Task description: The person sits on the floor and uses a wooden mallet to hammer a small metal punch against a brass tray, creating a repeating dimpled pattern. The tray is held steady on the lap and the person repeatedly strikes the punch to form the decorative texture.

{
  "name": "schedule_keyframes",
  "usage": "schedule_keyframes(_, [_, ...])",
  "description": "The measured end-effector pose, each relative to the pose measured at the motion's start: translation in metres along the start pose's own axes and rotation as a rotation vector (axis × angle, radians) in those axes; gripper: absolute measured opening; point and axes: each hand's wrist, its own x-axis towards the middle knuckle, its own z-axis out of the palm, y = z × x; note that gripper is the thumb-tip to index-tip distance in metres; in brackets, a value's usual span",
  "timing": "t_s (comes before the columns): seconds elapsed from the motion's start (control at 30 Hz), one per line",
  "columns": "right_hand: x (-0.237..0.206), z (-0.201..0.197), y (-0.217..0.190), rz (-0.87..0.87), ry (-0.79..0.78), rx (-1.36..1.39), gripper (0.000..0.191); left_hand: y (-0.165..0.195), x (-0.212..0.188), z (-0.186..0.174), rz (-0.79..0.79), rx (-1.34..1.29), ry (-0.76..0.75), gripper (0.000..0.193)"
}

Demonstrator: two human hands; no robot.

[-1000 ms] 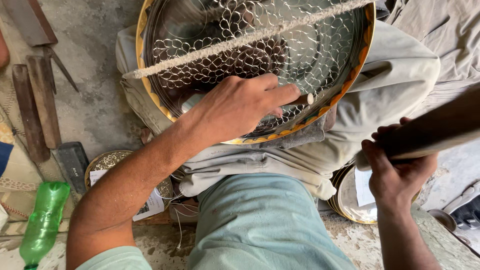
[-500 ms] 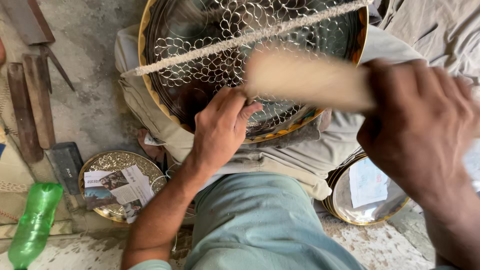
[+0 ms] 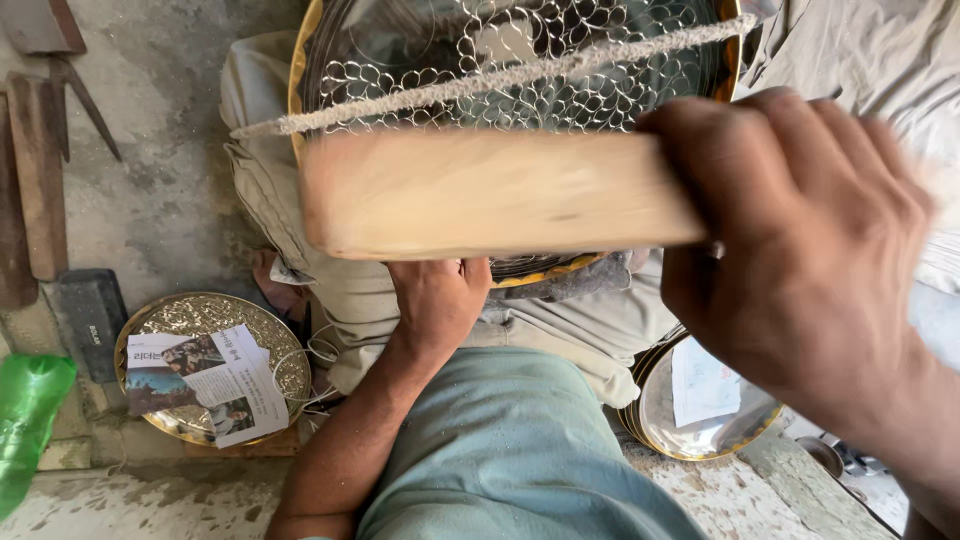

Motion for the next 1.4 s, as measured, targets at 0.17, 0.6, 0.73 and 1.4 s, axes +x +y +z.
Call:
schedule_keyframes(0.17, [0.002, -0.006, 0.010, -0.011, -0.043, -0.048, 0.048, 0.008, 0.010, -0.004, -0.108, -0.146, -0.042, 0.019])
schedule_keyframes(0.6, [-0.082, 0.068, 0.041, 0.342, 0.116, 0.229, 0.035, 0.004, 0.068, -0.008, 0.215, -0.103, -0.639, 0.027])
schedule_keyframes(0.73, [-0.125, 0.118, 0.021, 0.612, 0.318, 0.594, 0.038, 0.010, 0.093, -0.013, 0.303, -0.100, -0.850, 0.024])
schedule_keyframes(1.4, [-0.140, 0.133, 0.020, 0.736, 0.392, 0.947, 0.049, -0.001, 0.058, -0.030, 0.114, -0.238, -0.333, 0.038])
